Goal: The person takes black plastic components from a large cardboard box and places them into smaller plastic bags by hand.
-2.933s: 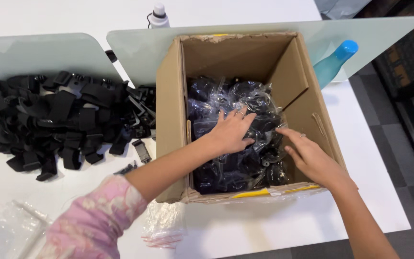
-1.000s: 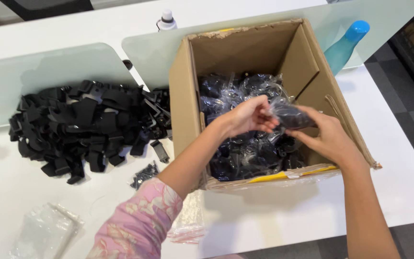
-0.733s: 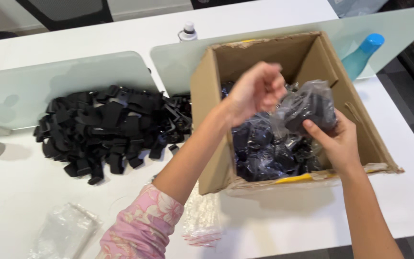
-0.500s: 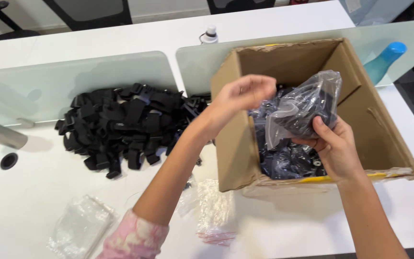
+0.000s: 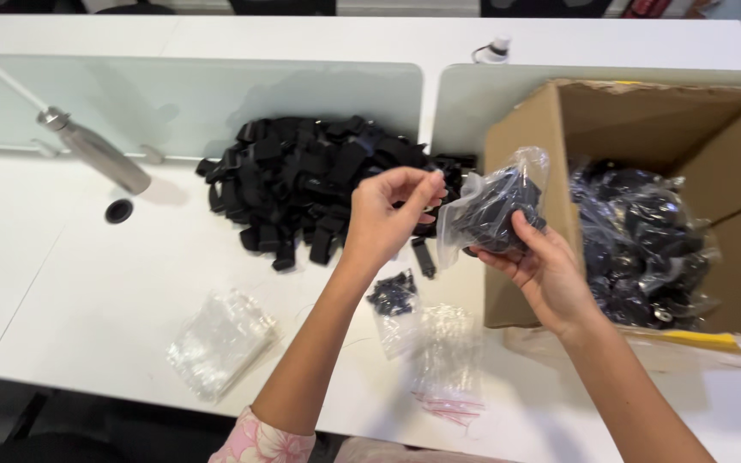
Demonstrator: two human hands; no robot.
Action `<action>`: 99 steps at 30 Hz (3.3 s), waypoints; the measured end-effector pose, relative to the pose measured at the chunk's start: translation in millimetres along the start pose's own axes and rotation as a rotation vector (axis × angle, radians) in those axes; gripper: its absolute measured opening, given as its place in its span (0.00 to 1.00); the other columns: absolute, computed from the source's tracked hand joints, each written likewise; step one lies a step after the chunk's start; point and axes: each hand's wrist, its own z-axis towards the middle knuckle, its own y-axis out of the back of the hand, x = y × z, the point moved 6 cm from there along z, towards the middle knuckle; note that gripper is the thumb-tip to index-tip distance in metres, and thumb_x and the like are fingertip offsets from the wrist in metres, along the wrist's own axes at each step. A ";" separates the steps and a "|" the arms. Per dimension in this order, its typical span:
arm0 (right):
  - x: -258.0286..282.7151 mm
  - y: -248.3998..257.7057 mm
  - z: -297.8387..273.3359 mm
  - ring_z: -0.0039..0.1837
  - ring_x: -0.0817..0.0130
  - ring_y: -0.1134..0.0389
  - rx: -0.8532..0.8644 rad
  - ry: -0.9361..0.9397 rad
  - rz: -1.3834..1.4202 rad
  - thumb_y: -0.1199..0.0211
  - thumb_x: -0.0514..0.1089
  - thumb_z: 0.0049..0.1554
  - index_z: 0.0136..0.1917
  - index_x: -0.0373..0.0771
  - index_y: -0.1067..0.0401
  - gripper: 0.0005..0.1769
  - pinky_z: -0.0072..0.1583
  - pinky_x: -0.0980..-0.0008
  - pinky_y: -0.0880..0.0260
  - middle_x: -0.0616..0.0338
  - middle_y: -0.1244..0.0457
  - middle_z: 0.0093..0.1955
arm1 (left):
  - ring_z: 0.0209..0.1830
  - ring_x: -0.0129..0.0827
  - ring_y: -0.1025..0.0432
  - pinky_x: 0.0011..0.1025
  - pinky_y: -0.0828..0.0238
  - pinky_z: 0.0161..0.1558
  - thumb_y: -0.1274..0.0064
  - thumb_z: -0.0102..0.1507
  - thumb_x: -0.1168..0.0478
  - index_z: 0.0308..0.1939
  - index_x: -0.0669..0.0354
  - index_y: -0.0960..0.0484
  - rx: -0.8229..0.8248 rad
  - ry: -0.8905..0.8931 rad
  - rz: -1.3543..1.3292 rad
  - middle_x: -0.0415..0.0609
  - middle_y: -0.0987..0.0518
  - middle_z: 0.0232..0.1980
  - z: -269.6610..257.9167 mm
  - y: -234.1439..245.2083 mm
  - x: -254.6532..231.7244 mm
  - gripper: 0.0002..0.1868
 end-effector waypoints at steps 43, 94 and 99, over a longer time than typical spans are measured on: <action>-315.2 -123.2 17.5 0.50 0.68 0.24 0.276 -0.157 -0.756 0.25 0.33 0.46 0.56 0.28 0.23 0.23 0.52 0.71 0.21 0.49 0.27 0.48 | 0.33 0.35 0.18 0.27 0.18 0.36 0.34 0.53 0.74 0.44 0.79 0.19 -0.465 0.750 -0.430 0.60 0.14 0.38 -215.1 170.3 297.8 0.17; -274.0 -110.2 43.9 0.42 0.63 0.24 0.077 0.347 -1.147 0.37 0.29 0.50 0.39 0.32 0.24 0.03 0.47 0.69 0.22 0.53 0.28 0.38 | 0.30 0.38 0.17 0.31 0.20 0.36 0.38 0.49 0.70 0.38 0.64 0.16 -0.344 0.340 0.392 0.57 0.15 0.29 -180.0 222.1 247.9 0.13; -270.7 -128.4 35.0 0.50 0.57 0.26 0.143 0.314 -1.220 0.37 0.29 0.52 0.44 0.35 0.20 0.08 0.51 0.66 0.23 0.49 0.30 0.55 | 0.30 0.38 0.17 0.30 0.20 0.37 0.40 0.52 0.70 0.37 0.64 0.16 -0.333 0.326 0.450 0.57 0.15 0.30 -182.8 223.4 244.0 0.10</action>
